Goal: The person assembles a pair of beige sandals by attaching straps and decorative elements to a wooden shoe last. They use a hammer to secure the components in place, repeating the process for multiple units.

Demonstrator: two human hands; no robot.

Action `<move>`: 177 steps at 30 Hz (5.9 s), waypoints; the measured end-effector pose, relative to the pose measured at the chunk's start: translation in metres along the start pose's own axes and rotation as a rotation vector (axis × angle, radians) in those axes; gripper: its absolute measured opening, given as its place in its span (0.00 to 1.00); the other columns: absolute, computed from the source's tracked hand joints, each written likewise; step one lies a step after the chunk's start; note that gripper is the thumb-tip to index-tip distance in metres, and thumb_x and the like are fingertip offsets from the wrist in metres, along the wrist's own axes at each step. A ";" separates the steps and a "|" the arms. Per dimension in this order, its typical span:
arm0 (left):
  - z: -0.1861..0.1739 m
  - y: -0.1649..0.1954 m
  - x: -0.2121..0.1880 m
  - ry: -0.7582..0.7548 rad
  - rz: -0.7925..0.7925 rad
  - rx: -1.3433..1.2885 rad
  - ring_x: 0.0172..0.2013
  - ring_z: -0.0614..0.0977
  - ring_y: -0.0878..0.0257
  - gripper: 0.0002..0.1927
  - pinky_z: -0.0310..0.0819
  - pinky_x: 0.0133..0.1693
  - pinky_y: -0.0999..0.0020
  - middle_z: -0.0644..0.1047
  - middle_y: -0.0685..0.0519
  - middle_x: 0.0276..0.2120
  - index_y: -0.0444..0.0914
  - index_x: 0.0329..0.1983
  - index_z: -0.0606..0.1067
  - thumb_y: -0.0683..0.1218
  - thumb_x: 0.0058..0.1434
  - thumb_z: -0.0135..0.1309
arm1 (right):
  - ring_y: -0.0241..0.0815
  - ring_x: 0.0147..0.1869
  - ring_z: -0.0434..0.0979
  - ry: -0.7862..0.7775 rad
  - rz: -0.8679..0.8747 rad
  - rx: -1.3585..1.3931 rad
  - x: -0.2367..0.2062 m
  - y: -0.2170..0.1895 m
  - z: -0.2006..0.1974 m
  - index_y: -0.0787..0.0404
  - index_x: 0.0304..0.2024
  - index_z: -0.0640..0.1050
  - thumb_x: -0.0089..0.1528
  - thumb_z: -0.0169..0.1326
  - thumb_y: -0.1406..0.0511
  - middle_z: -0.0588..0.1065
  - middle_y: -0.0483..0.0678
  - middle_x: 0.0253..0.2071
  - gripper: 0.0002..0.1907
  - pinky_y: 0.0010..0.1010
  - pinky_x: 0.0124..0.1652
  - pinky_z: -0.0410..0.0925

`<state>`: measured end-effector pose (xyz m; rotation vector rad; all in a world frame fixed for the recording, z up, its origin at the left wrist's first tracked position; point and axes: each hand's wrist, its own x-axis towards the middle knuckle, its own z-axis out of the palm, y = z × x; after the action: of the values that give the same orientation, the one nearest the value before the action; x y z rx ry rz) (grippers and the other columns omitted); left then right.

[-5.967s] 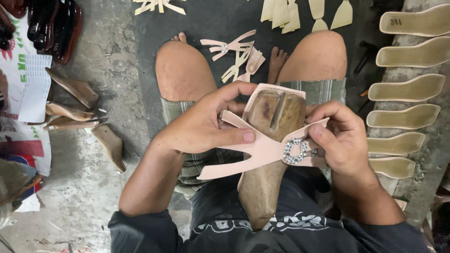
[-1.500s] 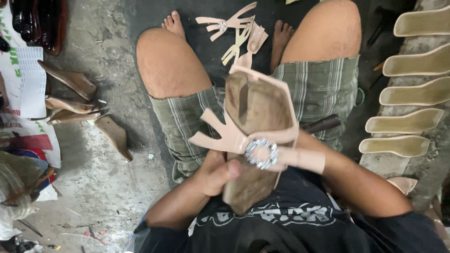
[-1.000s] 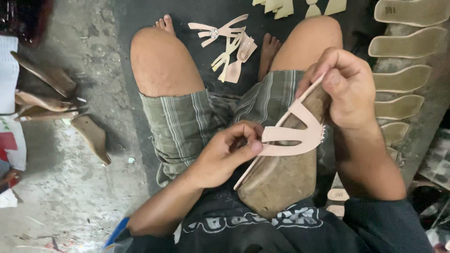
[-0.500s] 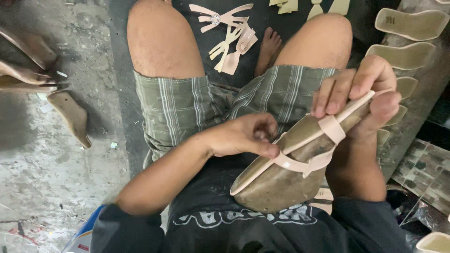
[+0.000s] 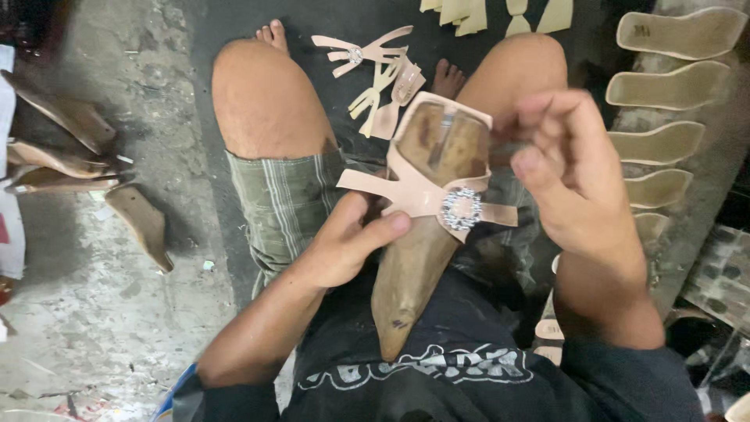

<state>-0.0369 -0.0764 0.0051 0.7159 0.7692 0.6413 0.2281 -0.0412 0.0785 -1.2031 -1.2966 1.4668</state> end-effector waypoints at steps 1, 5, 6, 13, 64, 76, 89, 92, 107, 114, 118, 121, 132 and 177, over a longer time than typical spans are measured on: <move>-0.003 -0.001 -0.003 0.053 -0.008 -0.101 0.60 0.73 0.60 0.34 0.65 0.63 0.62 0.73 0.46 0.60 0.29 0.69 0.64 0.53 0.67 0.57 | 0.35 0.57 0.74 -0.015 0.107 0.028 -0.006 0.003 -0.003 0.67 0.58 0.67 0.71 0.54 0.65 0.74 0.49 0.52 0.18 0.26 0.58 0.69; -0.015 -0.005 -0.012 0.047 -0.001 -0.343 0.65 0.72 0.54 0.37 0.63 0.66 0.57 0.71 0.42 0.64 0.29 0.72 0.60 0.53 0.66 0.56 | 0.38 0.40 0.79 0.004 0.408 0.121 -0.031 0.018 -0.007 0.71 0.44 0.76 0.65 0.57 0.71 0.78 0.52 0.38 0.08 0.27 0.40 0.72; -0.015 -0.006 -0.015 0.037 -0.009 -0.360 0.66 0.71 0.53 0.38 0.63 0.67 0.56 0.70 0.42 0.65 0.29 0.72 0.59 0.53 0.67 0.55 | 0.38 0.36 0.78 0.039 0.457 0.141 -0.037 0.023 -0.007 0.71 0.41 0.77 0.64 0.58 0.72 0.79 0.52 0.34 0.06 0.27 0.37 0.72; -0.008 -0.016 -0.015 0.033 -0.230 -0.755 0.65 0.72 0.49 0.42 0.65 0.65 0.50 0.69 0.42 0.66 0.34 0.75 0.55 0.66 0.67 0.43 | 0.39 0.38 0.79 0.026 0.343 0.356 -0.045 0.062 0.010 0.72 0.42 0.77 0.63 0.62 0.72 0.79 0.53 0.36 0.08 0.29 0.39 0.73; -0.002 0.140 0.063 0.114 0.404 1.682 0.47 0.81 0.40 0.31 0.73 0.48 0.44 0.79 0.38 0.46 0.35 0.61 0.67 0.57 0.63 0.62 | 0.50 0.41 0.81 0.112 0.408 -0.772 -0.151 0.082 -0.007 0.63 0.55 0.72 0.57 0.63 0.59 0.80 0.54 0.40 0.27 0.39 0.39 0.73; -0.006 0.037 0.042 0.703 0.661 0.676 0.54 0.79 0.57 0.22 0.73 0.60 0.63 0.77 0.46 0.53 0.34 0.55 0.73 0.46 0.62 0.67 | 0.40 0.30 0.72 0.172 0.077 -0.281 -0.112 0.085 0.009 0.65 0.56 0.73 0.64 0.37 0.67 0.73 0.49 0.38 0.20 0.30 0.32 0.66; -0.027 0.047 0.052 0.635 0.766 0.699 0.51 0.80 0.57 0.17 0.74 0.58 0.63 0.76 0.47 0.48 0.34 0.48 0.73 0.43 0.62 0.66 | 0.30 0.23 0.68 0.133 0.020 0.005 -0.074 0.087 0.039 0.65 0.40 0.75 0.66 0.42 0.71 0.73 0.44 0.25 0.09 0.24 0.24 0.60; -0.029 0.044 0.051 0.646 0.789 0.714 0.51 0.79 0.55 0.16 0.73 0.58 0.62 0.76 0.46 0.48 0.34 0.48 0.73 0.42 0.61 0.66 | 0.34 0.22 0.67 0.468 0.795 0.046 -0.061 0.076 0.045 0.65 0.38 0.76 0.65 0.45 0.68 0.72 0.46 0.24 0.09 0.30 0.22 0.58; -0.033 0.038 0.050 0.580 0.821 0.695 0.51 0.78 0.57 0.17 0.73 0.57 0.64 0.74 0.46 0.49 0.35 0.49 0.70 0.42 0.63 0.65 | 0.36 0.30 0.65 0.043 0.173 0.194 -0.061 0.059 0.011 0.64 0.45 0.72 0.69 0.42 0.56 0.69 0.46 0.30 0.18 0.26 0.29 0.60; -0.031 0.038 0.053 0.570 0.803 0.655 0.51 0.78 0.57 0.17 0.72 0.58 0.63 0.74 0.45 0.50 0.35 0.49 0.70 0.42 0.62 0.64 | 0.36 0.25 0.67 0.106 0.266 0.037 -0.048 0.043 0.009 0.64 0.42 0.72 0.71 0.43 0.50 0.69 0.49 0.29 0.23 0.27 0.24 0.62; -0.031 0.036 0.054 0.574 0.811 0.658 0.51 0.77 0.57 0.17 0.72 0.59 0.63 0.74 0.46 0.50 0.34 0.50 0.70 0.42 0.64 0.64 | 0.36 0.28 0.67 0.285 0.119 0.194 -0.056 0.023 0.004 0.62 0.47 0.70 0.69 0.46 0.49 0.68 0.47 0.31 0.23 0.28 0.24 0.62; -0.030 0.035 0.054 0.553 0.826 0.626 0.51 0.77 0.57 0.17 0.72 0.59 0.63 0.74 0.46 0.50 0.34 0.50 0.70 0.43 0.65 0.64 | 0.35 0.25 0.68 0.278 -0.017 0.254 -0.053 0.027 0.003 0.60 0.41 0.68 0.69 0.46 0.46 0.67 0.46 0.29 0.23 0.27 0.23 0.63; -0.028 0.038 0.059 0.555 0.804 0.632 0.52 0.77 0.58 0.16 0.71 0.60 0.63 0.74 0.46 0.49 0.33 0.50 0.69 0.43 0.65 0.62 | 0.33 0.21 0.64 0.231 0.261 0.088 -0.051 0.048 -0.003 0.66 0.39 0.71 0.70 0.39 0.43 0.68 0.46 0.24 0.32 0.25 0.21 0.61; -0.038 0.041 0.047 0.505 0.808 0.694 0.54 0.72 0.58 0.29 0.66 0.60 0.62 0.71 0.48 0.49 0.35 0.51 0.68 0.63 0.63 0.58 | 0.47 0.37 0.81 0.063 0.061 -0.526 -0.149 0.095 -0.048 0.63 0.41 0.81 0.59 0.59 0.60 0.79 0.51 0.34 0.13 0.34 0.35 0.72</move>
<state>-0.0507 -0.0054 -0.0012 1.5719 1.1936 1.3435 0.3071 -0.1883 0.0041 -1.6196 -1.6733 1.1465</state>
